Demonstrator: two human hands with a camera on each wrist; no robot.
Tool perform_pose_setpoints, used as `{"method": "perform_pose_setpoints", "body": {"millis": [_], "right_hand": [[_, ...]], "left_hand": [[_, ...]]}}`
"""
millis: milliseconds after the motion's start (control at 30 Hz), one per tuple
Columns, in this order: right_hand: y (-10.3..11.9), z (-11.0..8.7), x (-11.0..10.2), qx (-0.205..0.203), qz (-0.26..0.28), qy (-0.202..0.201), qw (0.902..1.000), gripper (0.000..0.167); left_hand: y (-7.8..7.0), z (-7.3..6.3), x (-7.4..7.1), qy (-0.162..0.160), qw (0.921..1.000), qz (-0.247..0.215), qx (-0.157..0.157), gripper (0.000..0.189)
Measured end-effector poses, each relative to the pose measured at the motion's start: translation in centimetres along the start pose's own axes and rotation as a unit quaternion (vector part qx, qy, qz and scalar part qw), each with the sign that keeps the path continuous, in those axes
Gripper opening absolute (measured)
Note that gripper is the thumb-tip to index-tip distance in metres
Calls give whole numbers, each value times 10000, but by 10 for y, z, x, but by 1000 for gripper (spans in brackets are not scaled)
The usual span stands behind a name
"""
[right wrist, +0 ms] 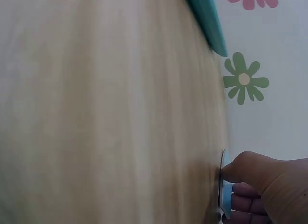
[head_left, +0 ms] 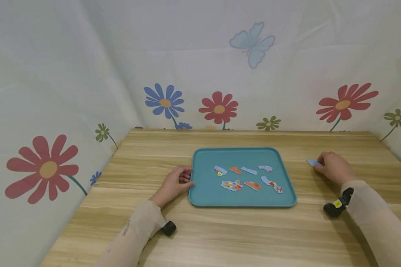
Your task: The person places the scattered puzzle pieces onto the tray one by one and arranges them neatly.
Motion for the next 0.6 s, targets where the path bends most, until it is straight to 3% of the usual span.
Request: {"method": "perform_pose_setpoints", "body": {"millis": [600], "right_hand": [[4, -6, -6, 0, -432, -224, 9988, 43]], "left_hand": [[-1, -1, 0, -38, 10000, -39, 43, 45]]}}
Point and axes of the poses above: each hand's wrist, its own z-axis towards the middle knuckle, its own x-axis out of the palm, y = z × x, the point moved 9 cm from there along z, towards the middle knuckle, and after that the axes turned 3 degrees about x, right-handed, at the moved point
